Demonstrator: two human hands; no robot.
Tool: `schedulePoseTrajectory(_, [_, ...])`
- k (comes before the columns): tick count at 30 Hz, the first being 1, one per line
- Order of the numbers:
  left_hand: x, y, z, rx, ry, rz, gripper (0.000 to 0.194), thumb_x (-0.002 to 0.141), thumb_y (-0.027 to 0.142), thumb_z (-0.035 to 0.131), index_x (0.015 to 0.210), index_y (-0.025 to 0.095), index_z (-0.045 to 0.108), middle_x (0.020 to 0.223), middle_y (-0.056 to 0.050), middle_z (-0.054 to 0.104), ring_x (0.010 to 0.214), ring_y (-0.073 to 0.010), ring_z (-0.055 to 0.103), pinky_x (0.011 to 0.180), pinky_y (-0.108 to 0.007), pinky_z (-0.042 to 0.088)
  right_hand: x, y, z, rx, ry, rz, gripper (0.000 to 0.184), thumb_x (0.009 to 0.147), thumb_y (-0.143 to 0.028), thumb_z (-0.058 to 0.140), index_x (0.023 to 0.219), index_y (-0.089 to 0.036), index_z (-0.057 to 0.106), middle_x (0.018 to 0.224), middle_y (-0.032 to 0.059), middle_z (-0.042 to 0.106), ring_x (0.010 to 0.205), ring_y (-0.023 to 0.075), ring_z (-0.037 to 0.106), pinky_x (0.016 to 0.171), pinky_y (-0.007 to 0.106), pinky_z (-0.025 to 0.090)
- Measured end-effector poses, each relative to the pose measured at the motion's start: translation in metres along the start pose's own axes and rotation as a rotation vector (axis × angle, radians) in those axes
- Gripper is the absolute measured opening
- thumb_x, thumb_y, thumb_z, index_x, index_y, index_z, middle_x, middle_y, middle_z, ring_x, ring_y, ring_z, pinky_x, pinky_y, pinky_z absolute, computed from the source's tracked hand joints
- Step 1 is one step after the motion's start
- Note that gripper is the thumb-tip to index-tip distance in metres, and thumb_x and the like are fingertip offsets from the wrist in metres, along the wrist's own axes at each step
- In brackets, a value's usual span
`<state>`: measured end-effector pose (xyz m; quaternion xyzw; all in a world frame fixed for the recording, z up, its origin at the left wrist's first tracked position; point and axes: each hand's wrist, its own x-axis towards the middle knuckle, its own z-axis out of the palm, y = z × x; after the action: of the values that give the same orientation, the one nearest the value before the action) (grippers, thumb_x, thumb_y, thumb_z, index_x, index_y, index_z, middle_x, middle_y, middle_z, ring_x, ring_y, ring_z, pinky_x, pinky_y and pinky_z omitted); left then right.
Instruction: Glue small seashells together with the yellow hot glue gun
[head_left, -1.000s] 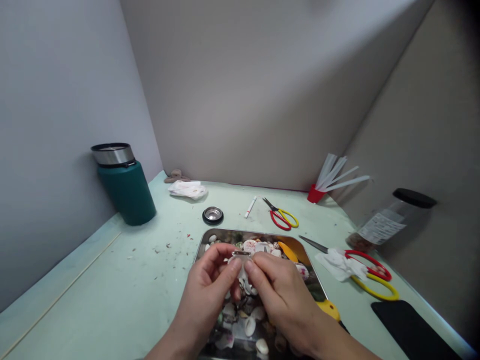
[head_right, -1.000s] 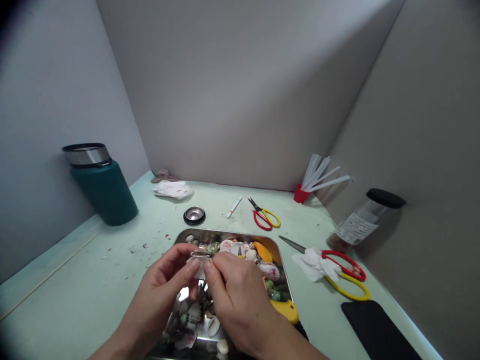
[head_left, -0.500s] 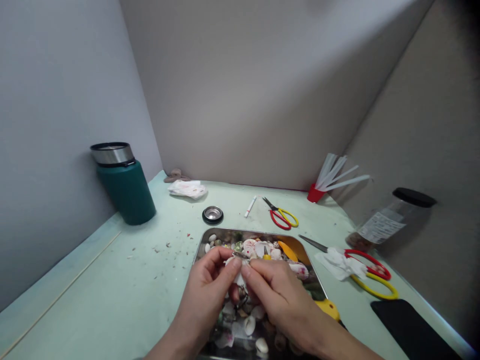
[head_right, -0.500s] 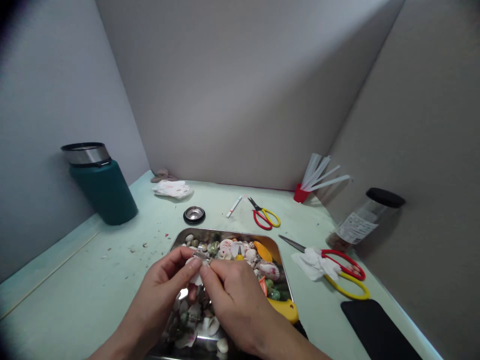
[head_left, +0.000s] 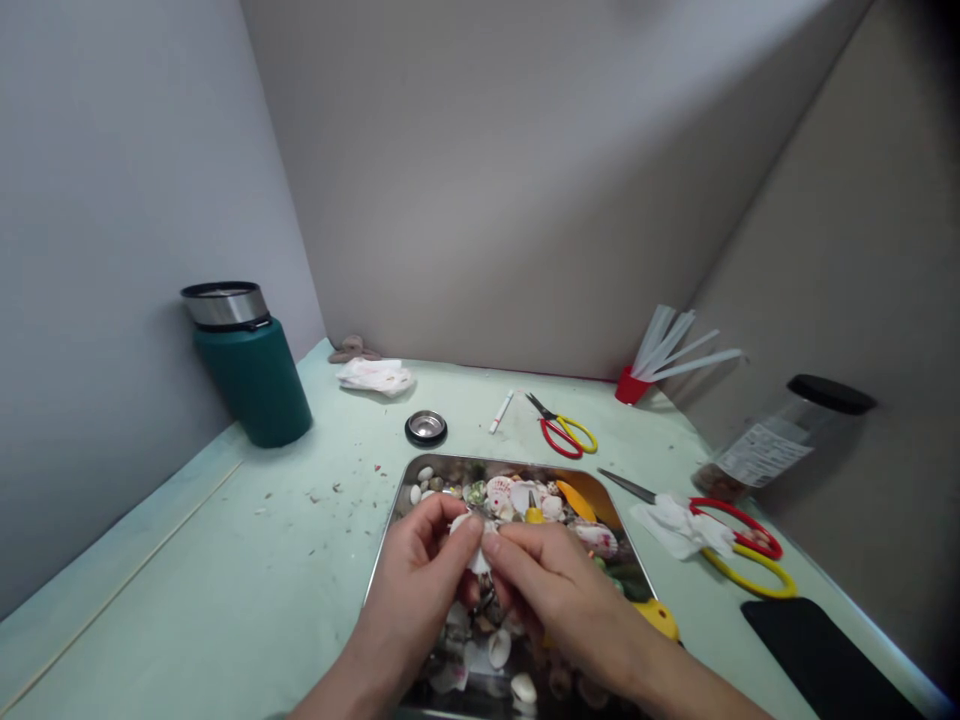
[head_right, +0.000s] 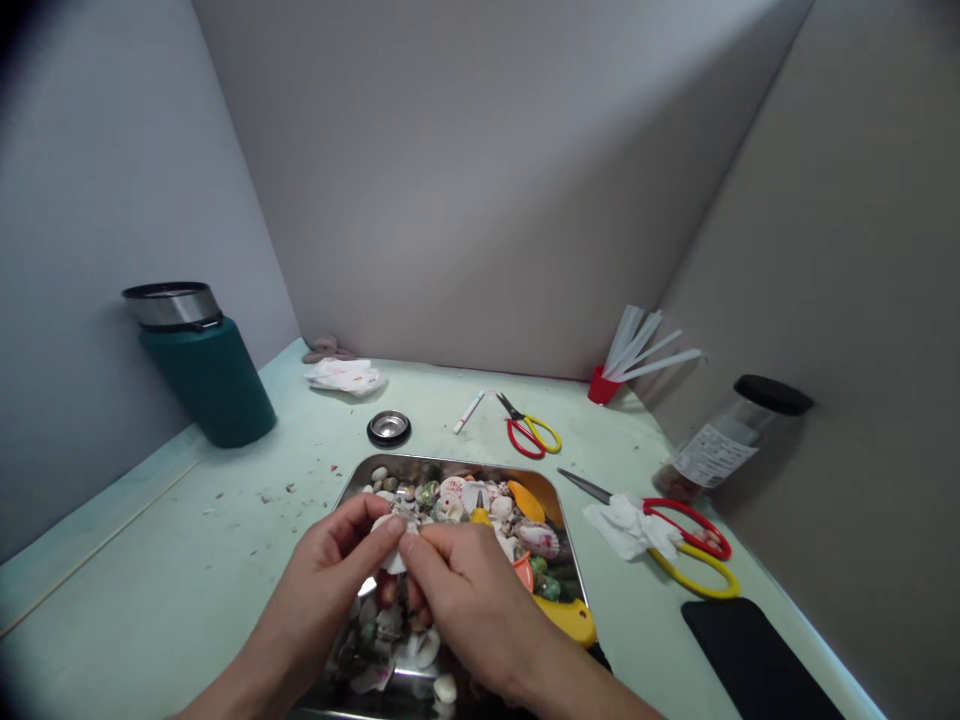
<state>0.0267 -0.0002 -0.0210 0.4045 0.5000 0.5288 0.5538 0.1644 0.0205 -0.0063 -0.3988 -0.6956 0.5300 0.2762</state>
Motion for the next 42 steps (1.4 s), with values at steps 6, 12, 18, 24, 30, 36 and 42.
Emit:
schedulePoseTrajectory(6, [0.002, -0.002, -0.001, -0.029, -0.023, -0.024, 0.021, 0.080, 0.038, 0.059, 0.081, 0.019, 0.051, 0.060, 0.007, 0.052, 0.042, -0.0073, 0.048, 0.043, -0.019, 0.037, -0.001, 0.003, 0.000, -0.123, 0.008, -0.056, 0.044, 0.097, -0.036, 0.036, 0.062, -0.017, 0.056, 0.053, -0.0032, 0.050, 0.049, 0.0094, 0.046, 0.048, 0.020, 0.033])
schedulePoseTrajectory(12, [0.001, 0.001, -0.002, 0.037, 0.028, 0.012, 0.021, 0.082, 0.036, 0.058, 0.075, 0.019, 0.048, 0.058, 0.009, 0.048, 0.040, -0.0051, 0.046, 0.042, -0.017, 0.032, -0.002, 0.004, 0.000, -0.484, 0.283, -0.266, 0.039, 0.094, -0.034, 0.044, 0.059, -0.018, 0.050, 0.055, -0.0035, 0.048, 0.052, 0.0109, 0.044, 0.052, 0.024, 0.030])
schedulePoseTrajectory(18, [-0.003, 0.002, 0.001, 0.128, 0.030, 0.058, 0.020, 0.083, 0.036, 0.056, 0.074, 0.020, 0.048, 0.056, 0.008, 0.048, 0.040, -0.0077, 0.048, 0.041, -0.019, 0.036, -0.001, 0.009, 0.000, -0.512, 0.450, -0.463, 0.003, 0.087, -0.020, 0.054, 0.084, -0.020, 0.054, 0.076, 0.0000, 0.054, 0.063, 0.0136, 0.050, 0.058, 0.026, 0.036])
schedulePoseTrajectory(24, [-0.006, -0.004, 0.002, 0.250, 0.001, 0.153, 0.016, 0.087, 0.036, 0.050, 0.082, 0.021, 0.052, 0.052, 0.006, 0.053, 0.044, -0.0128, 0.054, 0.046, -0.022, 0.042, 0.000, 0.010, -0.001, -0.546, 0.444, -0.541, 0.007, 0.087, -0.014, 0.051, 0.089, -0.020, 0.055, 0.083, 0.0023, 0.056, 0.070, 0.0150, 0.053, 0.062, 0.027, 0.038])
schedulePoseTrajectory(30, [-0.006, -0.004, 0.001, 0.302, -0.012, 0.190, 0.016, 0.088, 0.035, 0.049, 0.083, 0.021, 0.055, 0.049, 0.003, 0.057, 0.045, -0.0145, 0.056, 0.047, -0.023, 0.040, -0.002, 0.011, 0.000, -0.590, 0.461, -0.570, 0.008, 0.087, -0.013, 0.050, 0.083, -0.018, 0.055, 0.077, 0.0028, 0.056, 0.067, 0.0158, 0.052, 0.060, 0.028, 0.038])
schedulePoseTrajectory(36, [-0.009, -0.006, -0.001, 0.317, -0.038, 0.196, 0.018, 0.090, 0.037, 0.047, 0.083, 0.022, 0.054, 0.050, 0.004, 0.057, 0.047, -0.0147, 0.056, 0.048, -0.023, 0.041, -0.002, 0.010, 0.000, -0.595, 0.481, -0.577, 0.008, 0.086, -0.014, 0.052, 0.080, -0.018, 0.054, 0.073, 0.0031, 0.055, 0.064, 0.0160, 0.051, 0.059, 0.028, 0.038])
schedulePoseTrajectory(42, [-0.008, -0.006, 0.001, 0.271, -0.082, 0.184, 0.018, 0.090, 0.038, 0.047, 0.086, 0.022, 0.053, 0.053, 0.004, 0.056, 0.050, -0.0146, 0.058, 0.048, -0.023, 0.041, -0.001, 0.009, 0.000, -0.592, 0.498, -0.576, 0.008, 0.085, -0.014, 0.052, 0.078, -0.018, 0.053, 0.073, 0.0031, 0.055, 0.065, 0.0163, 0.051, 0.058, 0.028, 0.038])
